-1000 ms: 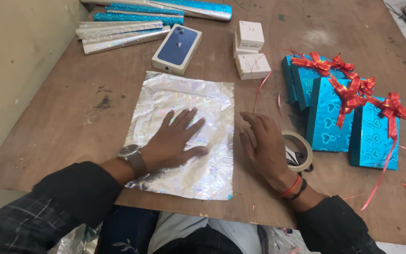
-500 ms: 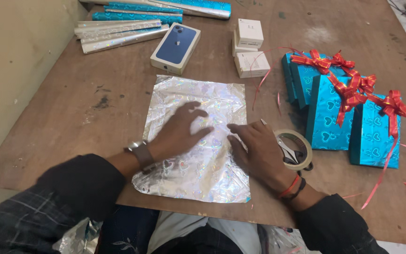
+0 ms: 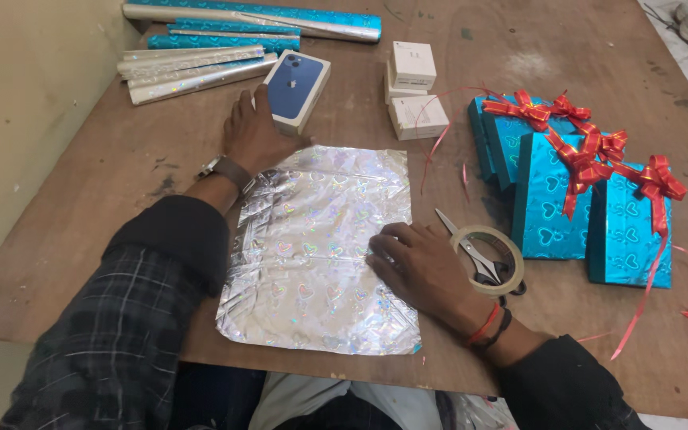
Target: The person wraps a small rectangular box in blue patterned wrapping paper. They fold the paper around the box, secure it with clear tape, and trim excess paper with scissors. The wrapped box is placed with other finished gifts on the table.
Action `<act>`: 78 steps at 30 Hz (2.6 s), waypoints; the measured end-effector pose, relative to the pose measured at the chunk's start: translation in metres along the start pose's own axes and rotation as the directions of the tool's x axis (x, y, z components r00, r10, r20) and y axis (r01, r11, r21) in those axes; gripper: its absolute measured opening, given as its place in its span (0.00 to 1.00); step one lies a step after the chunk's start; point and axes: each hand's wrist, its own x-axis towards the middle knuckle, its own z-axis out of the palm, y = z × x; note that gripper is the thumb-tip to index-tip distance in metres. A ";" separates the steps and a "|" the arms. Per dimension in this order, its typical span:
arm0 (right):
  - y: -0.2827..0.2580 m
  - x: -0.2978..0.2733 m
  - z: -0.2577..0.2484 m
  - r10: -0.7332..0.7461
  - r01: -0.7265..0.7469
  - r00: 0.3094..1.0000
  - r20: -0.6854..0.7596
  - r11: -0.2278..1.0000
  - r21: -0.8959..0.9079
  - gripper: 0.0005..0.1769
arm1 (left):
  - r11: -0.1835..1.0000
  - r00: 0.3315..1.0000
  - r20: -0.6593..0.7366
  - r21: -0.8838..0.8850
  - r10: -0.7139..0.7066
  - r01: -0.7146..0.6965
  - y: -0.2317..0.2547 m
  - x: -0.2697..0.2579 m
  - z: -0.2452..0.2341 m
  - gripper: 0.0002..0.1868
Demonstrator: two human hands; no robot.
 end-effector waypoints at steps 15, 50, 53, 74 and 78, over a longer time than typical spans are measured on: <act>0.002 0.000 -0.003 -0.005 0.005 0.999 0.052 1.000 0.011 0.16 | 0.930 0.999 -0.033 -0.366 0.018 -0.029 0.021 0.012 -0.047 0.47; 0.011 -0.002 0.007 0.351 -0.166 0.934 -0.063 0.585 0.794 0.42 | 0.472 0.948 0.200 -0.880 0.248 0.062 0.031 -0.130 -0.089 0.30; 0.010 -0.003 0.008 0.291 -0.132 0.951 -0.104 0.687 0.715 0.39 | 0.523 0.946 0.159 -0.853 0.283 -0.013 0.029 -0.128 -0.098 0.28; -0.001 0.002 -0.003 0.320 -0.200 0.930 -0.178 0.851 0.485 0.26 | 0.500 0.975 0.108 -0.866 0.197 -0.005 0.025 -0.145 -0.089 0.26; 0.002 0.001 -0.003 0.322 -0.262 0.941 -0.101 0.885 0.385 0.27 | 0.594 0.960 0.236 -0.798 0.150 0.104 0.028 -0.145 -0.088 0.26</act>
